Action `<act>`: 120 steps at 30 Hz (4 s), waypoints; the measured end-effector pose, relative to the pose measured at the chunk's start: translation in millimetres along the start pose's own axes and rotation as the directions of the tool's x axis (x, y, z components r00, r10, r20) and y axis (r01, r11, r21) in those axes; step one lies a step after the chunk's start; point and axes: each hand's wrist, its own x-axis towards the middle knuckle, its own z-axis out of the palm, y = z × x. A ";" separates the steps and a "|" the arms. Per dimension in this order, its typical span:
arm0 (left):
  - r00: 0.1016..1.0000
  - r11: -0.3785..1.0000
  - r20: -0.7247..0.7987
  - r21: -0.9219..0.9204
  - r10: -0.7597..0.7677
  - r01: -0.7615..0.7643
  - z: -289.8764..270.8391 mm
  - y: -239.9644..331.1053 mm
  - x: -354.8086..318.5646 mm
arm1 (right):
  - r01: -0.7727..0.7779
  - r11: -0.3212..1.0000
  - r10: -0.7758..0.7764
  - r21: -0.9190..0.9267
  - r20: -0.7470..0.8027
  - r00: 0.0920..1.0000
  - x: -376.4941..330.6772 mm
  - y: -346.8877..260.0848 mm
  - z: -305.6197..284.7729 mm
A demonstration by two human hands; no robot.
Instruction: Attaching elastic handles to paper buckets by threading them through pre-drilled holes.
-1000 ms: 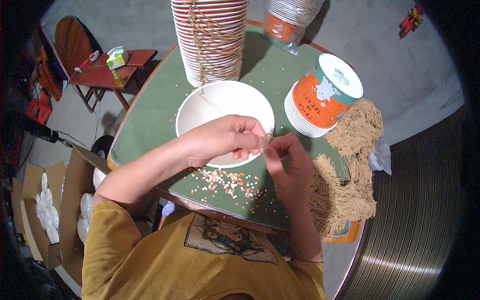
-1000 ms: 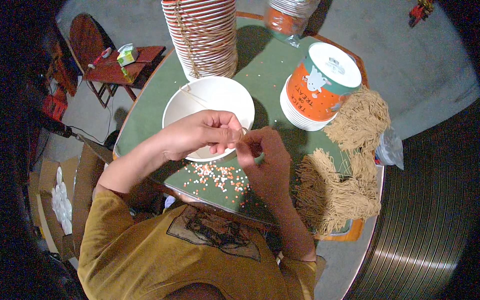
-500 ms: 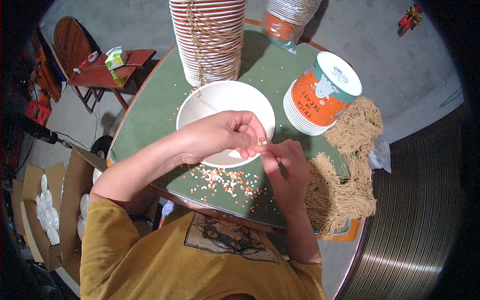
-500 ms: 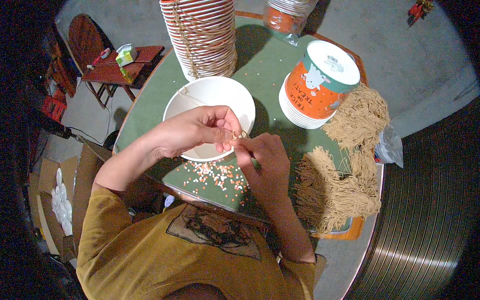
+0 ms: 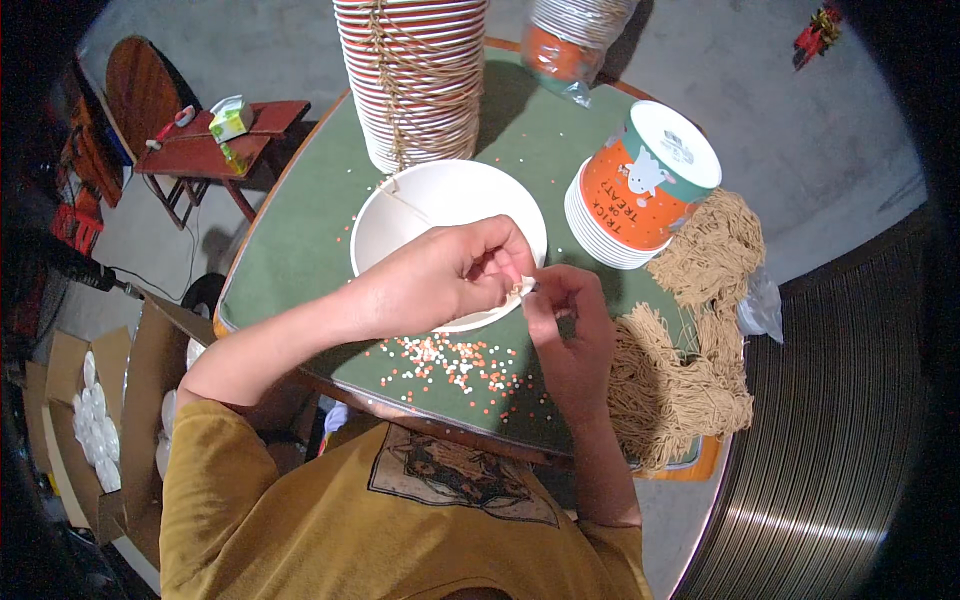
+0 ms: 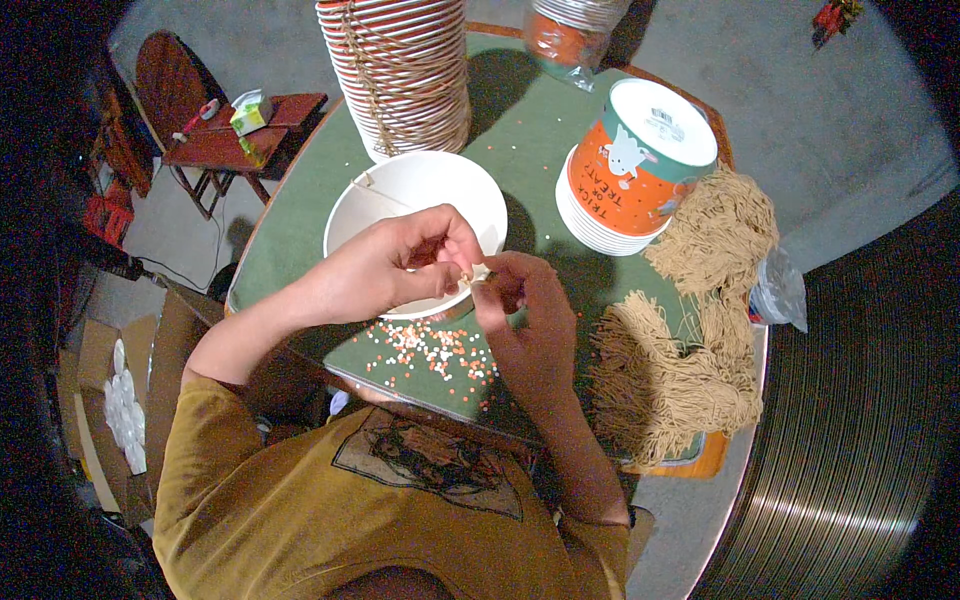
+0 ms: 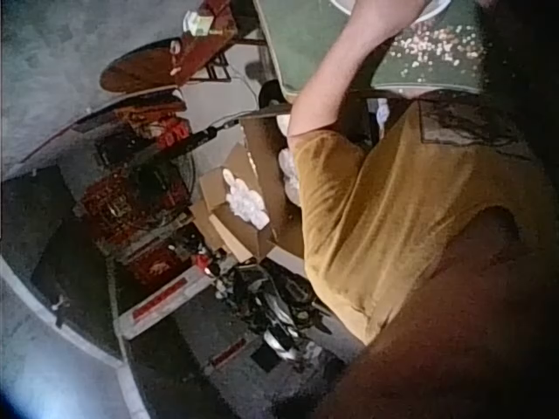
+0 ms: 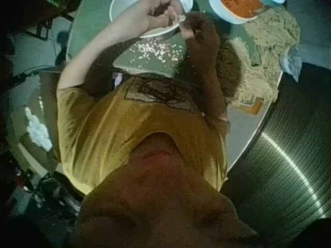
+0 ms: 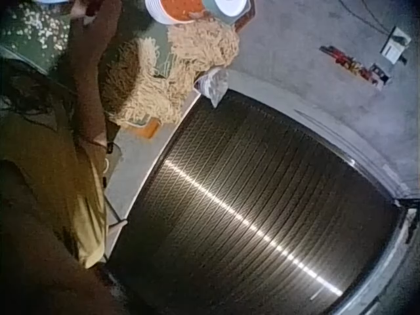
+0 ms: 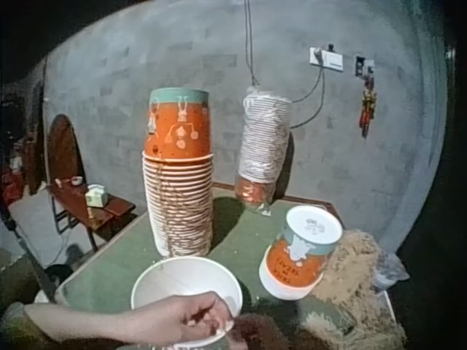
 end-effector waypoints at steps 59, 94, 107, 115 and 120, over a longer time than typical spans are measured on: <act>0.998 0.932 -0.034 0.360 0.055 -0.039 4.5 5.2 -0.7 | -0.330 0.913 0.313 0.241 0.106 0.944 3.0 -0.2 6.5; 0.975 0.974 -0.213 0.224 0.066 -0.017 17.3 4.3 -10.9 | 0.041 0.965 -0.054 -0.260 -0.043 0.998 -12.0 -2.5 13.5; 0.977 0.980 -0.199 0.196 0.083 -0.043 17.4 5.2 -8.1 | -0.178 0.983 0.174 -0.040 -0.096 0.980 -8.2 -3.2 8.1; 0.985 0.992 -0.171 0.121 -0.016 0.037 14.5 7.9 -5.3 | 0.434 0.773 -0.448 -0.464 0.085 0.890 2.6 18.7 -8.9; 0.991 0.994 -0.111 0.069 -0.071 0.079 8.4 7.9 -0.8 | 0.615 0.644 -0.593 -0.455 0.211 0.777 8.0 17.5 -16.3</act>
